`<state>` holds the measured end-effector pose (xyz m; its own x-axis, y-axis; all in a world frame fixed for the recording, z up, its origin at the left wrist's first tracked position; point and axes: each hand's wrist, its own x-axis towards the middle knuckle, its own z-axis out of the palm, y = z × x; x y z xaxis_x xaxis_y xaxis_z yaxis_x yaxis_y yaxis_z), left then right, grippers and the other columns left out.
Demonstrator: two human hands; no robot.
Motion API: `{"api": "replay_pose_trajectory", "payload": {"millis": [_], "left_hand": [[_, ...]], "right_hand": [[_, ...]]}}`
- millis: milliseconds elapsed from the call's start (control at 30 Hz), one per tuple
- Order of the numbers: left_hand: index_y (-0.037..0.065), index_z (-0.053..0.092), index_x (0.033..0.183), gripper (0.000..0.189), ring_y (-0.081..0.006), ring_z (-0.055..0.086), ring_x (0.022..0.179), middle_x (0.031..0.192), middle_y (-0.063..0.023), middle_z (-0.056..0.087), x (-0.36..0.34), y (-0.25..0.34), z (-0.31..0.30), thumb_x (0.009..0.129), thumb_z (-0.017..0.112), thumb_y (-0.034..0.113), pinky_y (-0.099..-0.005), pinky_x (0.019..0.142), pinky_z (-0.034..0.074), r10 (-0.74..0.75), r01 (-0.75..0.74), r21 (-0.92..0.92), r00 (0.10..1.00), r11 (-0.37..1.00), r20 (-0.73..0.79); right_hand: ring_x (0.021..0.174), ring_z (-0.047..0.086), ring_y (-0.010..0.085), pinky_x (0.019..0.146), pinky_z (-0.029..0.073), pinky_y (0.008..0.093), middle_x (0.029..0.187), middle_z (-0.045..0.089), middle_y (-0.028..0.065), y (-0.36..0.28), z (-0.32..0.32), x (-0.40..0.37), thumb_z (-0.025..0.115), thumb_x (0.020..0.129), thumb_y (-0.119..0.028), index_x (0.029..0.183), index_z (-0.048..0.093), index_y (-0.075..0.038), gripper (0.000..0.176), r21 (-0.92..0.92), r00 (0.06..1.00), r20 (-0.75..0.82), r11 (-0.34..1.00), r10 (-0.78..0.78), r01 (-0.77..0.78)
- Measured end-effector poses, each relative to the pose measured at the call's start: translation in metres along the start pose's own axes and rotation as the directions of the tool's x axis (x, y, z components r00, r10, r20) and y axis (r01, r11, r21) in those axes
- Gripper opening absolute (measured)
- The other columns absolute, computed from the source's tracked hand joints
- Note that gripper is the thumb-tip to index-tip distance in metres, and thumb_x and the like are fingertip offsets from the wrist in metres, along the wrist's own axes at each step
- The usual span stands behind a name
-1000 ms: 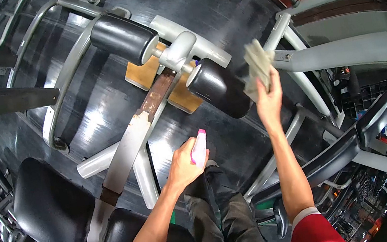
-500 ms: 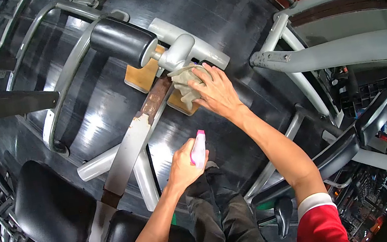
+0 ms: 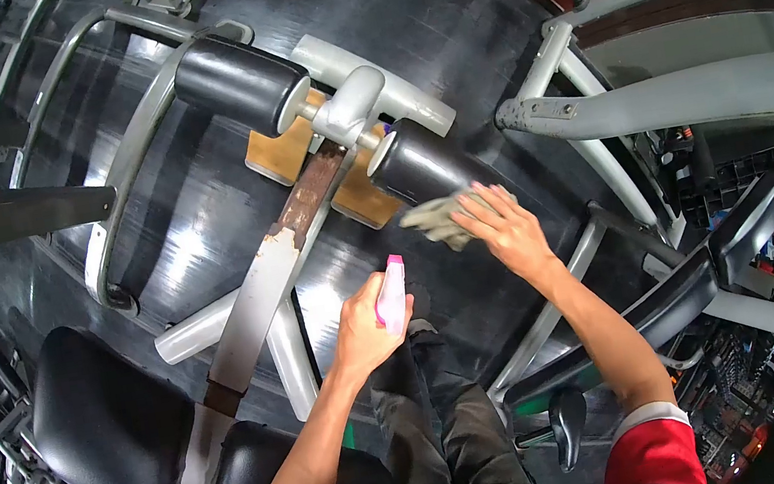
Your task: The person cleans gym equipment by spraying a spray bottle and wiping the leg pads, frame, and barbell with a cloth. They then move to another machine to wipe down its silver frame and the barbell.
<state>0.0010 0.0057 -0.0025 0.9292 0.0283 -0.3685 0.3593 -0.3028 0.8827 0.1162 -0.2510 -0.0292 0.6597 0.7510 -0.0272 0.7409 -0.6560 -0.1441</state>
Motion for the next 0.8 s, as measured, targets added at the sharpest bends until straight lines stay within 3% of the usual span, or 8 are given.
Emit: {"api": "replay_pose_trajectory", "payload": {"millis": [167, 233, 333, 433, 533, 600, 667, 800], "left_hand": [[-0.001, 0.061, 0.097, 0.022, -0.0297, 0.071, 0.080, 0.087, -0.0152, 0.069, 0.001, 0.001, 0.000, 0.081, 0.072, 0.009, -0.0336, 0.071, 0.053, 0.027, -0.027, -0.003, 1.000, 1.000, 0.005], [-0.001, 0.061, 0.097, 0.022, -0.0303, 0.071, 0.080, 0.087, -0.0156, 0.069, 0.000, 0.002, -0.001, 0.081, 0.072, 0.009, -0.0338, 0.070, 0.053, 0.039, -0.040, 0.002, 0.999, 0.999, 0.013], [-0.001, 0.061, 0.097, 0.022, -0.0304, 0.071, 0.081, 0.087, -0.0159, 0.069, -0.001, 0.001, 0.001, 0.081, 0.072, 0.008, -0.0341, 0.070, 0.054, 0.045, -0.045, 0.003, 0.999, 0.999, 0.013], [-0.001, 0.061, 0.097, 0.022, -0.0304, 0.071, 0.080, 0.086, -0.0156, 0.069, -0.001, 0.003, 0.002, 0.081, 0.073, 0.008, -0.0342, 0.070, 0.054, 0.033, -0.033, 0.003, 0.999, 0.999, 0.030], [-0.001, 0.061, 0.098, 0.022, -0.0295, 0.071, 0.079, 0.085, -0.0148, 0.069, -0.002, 0.001, 0.001, 0.081, 0.072, 0.007, -0.0339, 0.070, 0.054, 0.058, -0.059, 0.016, 0.997, 0.998, 0.045], [0.000, 0.061, 0.098, 0.021, -0.0261, 0.071, 0.078, 0.085, -0.0135, 0.070, -0.001, 0.002, 0.001, 0.082, 0.072, 0.007, -0.0327, 0.069, 0.053, 0.057, -0.057, 0.001, 0.998, 0.998, 0.013], [0.000, 0.061, 0.098, 0.021, -0.0238, 0.070, 0.077, 0.085, -0.0125, 0.069, 0.000, 0.002, 0.002, 0.082, 0.072, 0.007, -0.0321, 0.069, 0.053, 0.052, -0.052, -0.006, 0.998, 0.999, 0.023], [0.001, 0.060, 0.097, 0.020, -0.0189, 0.069, 0.076, 0.085, -0.0101, 0.069, -0.001, 0.004, 0.001, 0.082, 0.072, 0.006, -0.0307, 0.068, 0.052, 0.015, -0.014, -0.039, 1.000, 0.999, 0.014]], "right_hand": [[0.127, 0.053, 0.0276, 0.106, 0.046, 0.0407, 0.131, 0.061, 0.0040, 0.013, -0.020, -0.061, 0.064, 0.074, 0.005, 0.123, 0.064, -0.018, 0.054, 0.198, 0.970, 0.164, 0.957, 0.182, -0.213], [0.123, 0.056, 0.0311, 0.104, 0.047, 0.0408, 0.127, 0.063, 0.0098, 0.014, -0.030, -0.071, 0.060, 0.077, 0.007, 0.122, 0.063, -0.011, 0.049, 0.496, 0.873, 0.283, 0.719, 0.397, -0.487], [0.123, 0.056, 0.0330, 0.105, 0.045, 0.0405, 0.129, 0.061, 0.0151, 0.011, -0.041, -0.047, 0.057, 0.077, 0.007, 0.122, 0.062, -0.005, 0.046, 0.649, 0.888, 0.051, 0.661, 0.456, -0.377], [0.128, 0.053, 0.0326, 0.109, 0.039, 0.0395, 0.135, 0.057, 0.0165, 0.009, -0.048, 0.026, 0.057, 0.077, 0.002, 0.128, 0.060, -0.004, 0.051, 0.659, 0.880, -0.246, 0.736, 0.406, -0.155], [0.135, 0.043, 0.0329, 0.111, 0.036, 0.0409, 0.145, 0.048, 0.0146, -0.001, -0.052, 0.117, 0.061, 0.087, -0.008, 0.135, 0.056, -0.013, 0.049, 0.626, 0.902, -0.239, 0.767, 0.361, -0.141], [0.132, 0.046, 0.0340, 0.109, 0.038, 0.0430, 0.141, 0.052, 0.0126, 0.006, 0.011, 0.149, 0.063, 0.091, -0.020, 0.131, 0.059, -0.014, 0.041, 0.606, 0.933, -0.112, 0.767, 0.343, -0.210], [0.128, 0.050, 0.0314, 0.108, 0.040, 0.0425, 0.131, 0.061, 0.0081, -0.015, 0.030, 0.158, 0.066, 0.087, -0.024, 0.120, 0.066, -0.015, 0.035, 0.335, 0.912, -0.054, 0.867, 0.407, -0.368], [0.129, 0.049, 0.0297, 0.107, 0.041, 0.0424, 0.133, 0.060, 0.0062, -0.035, 0.023, 0.126, 0.068, 0.082, -0.012, 0.116, 0.067, -0.013, 0.033, 0.375, 0.882, -0.161, 0.854, 0.443, -0.360]]}}
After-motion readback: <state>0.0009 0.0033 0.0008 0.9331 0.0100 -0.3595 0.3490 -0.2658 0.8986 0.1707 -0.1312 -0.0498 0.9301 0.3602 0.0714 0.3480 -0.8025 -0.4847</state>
